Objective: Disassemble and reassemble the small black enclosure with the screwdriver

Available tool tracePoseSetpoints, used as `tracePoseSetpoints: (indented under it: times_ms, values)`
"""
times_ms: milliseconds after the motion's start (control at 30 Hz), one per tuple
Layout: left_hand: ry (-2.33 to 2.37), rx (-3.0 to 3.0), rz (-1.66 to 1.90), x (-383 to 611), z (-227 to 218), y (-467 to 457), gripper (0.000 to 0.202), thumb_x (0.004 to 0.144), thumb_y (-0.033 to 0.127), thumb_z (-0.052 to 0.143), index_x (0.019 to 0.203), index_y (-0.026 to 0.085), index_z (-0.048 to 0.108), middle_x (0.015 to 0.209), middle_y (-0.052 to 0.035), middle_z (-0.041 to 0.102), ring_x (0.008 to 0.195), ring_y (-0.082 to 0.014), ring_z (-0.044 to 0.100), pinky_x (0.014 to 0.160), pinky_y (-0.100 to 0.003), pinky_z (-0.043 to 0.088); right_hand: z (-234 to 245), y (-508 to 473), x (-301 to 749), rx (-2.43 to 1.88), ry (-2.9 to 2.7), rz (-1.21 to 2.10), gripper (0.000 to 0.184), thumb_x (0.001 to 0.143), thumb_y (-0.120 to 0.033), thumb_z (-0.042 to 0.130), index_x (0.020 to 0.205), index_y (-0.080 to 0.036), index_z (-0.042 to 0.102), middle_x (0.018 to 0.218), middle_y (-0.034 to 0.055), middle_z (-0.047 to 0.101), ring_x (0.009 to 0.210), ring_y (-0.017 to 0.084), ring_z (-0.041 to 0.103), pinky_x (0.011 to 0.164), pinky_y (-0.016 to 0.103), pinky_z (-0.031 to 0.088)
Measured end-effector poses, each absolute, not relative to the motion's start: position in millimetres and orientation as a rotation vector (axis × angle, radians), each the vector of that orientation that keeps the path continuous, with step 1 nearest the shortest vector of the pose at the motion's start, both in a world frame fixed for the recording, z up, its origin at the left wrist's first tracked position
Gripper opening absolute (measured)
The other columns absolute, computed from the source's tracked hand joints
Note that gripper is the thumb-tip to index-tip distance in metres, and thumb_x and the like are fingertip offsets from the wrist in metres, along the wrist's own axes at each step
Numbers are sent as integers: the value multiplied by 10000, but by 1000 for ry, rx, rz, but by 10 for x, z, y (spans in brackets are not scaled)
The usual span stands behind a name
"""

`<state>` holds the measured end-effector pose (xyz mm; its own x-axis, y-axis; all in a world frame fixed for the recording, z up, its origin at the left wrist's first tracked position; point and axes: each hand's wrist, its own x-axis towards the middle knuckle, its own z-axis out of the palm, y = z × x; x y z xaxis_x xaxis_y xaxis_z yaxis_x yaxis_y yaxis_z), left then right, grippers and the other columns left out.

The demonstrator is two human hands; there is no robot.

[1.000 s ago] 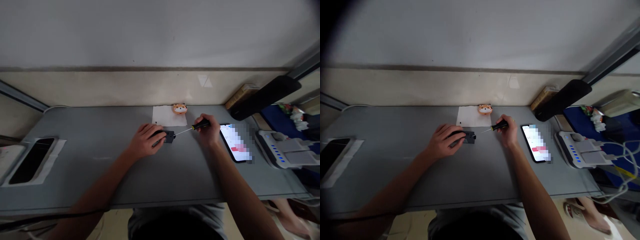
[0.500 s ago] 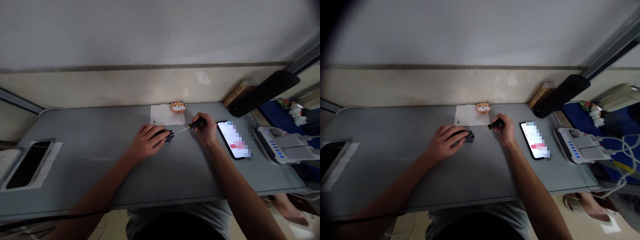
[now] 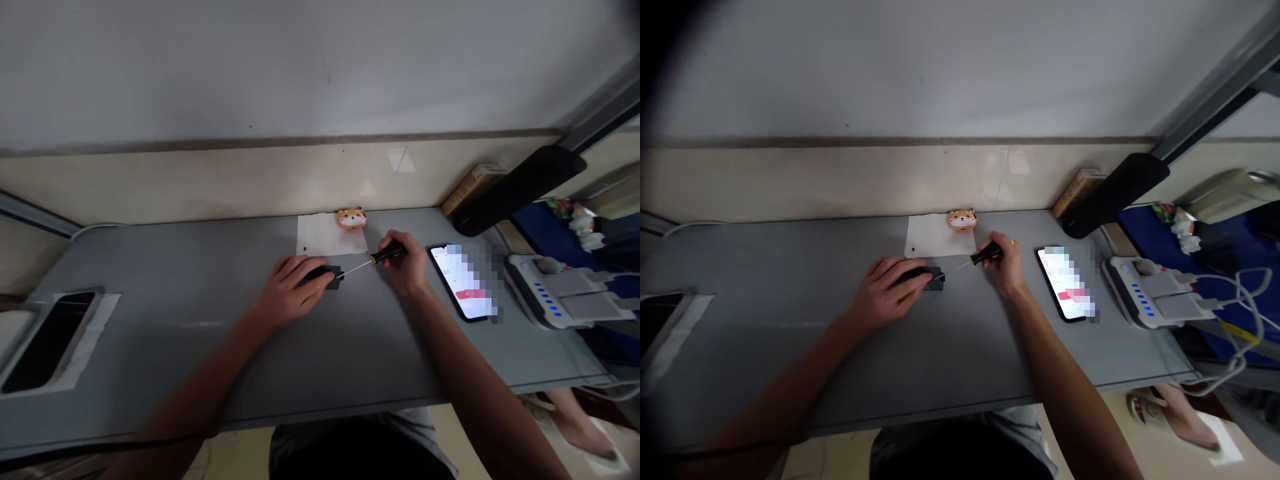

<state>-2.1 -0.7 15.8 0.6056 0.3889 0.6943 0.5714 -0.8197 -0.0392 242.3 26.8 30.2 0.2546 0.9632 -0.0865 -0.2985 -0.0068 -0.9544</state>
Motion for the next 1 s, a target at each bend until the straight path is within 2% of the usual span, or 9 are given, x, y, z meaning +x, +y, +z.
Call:
tracePoseSetpoints:
  times_ms: [267, 467, 733, 1000]
  values:
    - [-809, -2575, -1035, 8, 195, -23, 158, 955, 117, 608, 1041, 225, 685, 1062, -56, 771, 982, -213, 688, 868, -352, 513, 341, 274, 2421, -1118, -715, 1158, 210, 635, -396, 641, 530, -226, 579, 530, -4, 561, 427, 87, 429, 370, 251, 316]
    - [-858, -2595, -1065, 24, 213, -34, 211, 972, 131, 593, 1146, 218, 676, 1053, -61, 778, 1000, -216, 692, 878, -353, 525, 377, 256, 2415, -1115, -750, 1143, 230, 623, -422, 643, 512, -231, 580, 509, -17, 549, 405, 81, 417, 380, 254, 328]
    - [-905, -2638, -1052, 8, 177, -41, 256, 978, 137, 574, 1197, 223, 674, 1066, -65, 778, 1025, -226, 697, 902, -373, 532, 328, 273, 2441, -1112, -757, 1140, 221, 649, -419, 657, 563, -232, 577, 540, -12, 551, 428, 94, 438, 383, 257, 333]
    - [-877, -2629, -1067, 0, 162, -32, 268, 970, 137, 600, 1218, 211, 670, 1077, -70, 780, 1029, -226, 692, 903, -366, 528, 331, 271, 2430, -1117, -777, 1156, 235, 633, -422, 653, 531, -224, 580, 530, -8, 549, 420, 86, 429, 378, 248, 329]
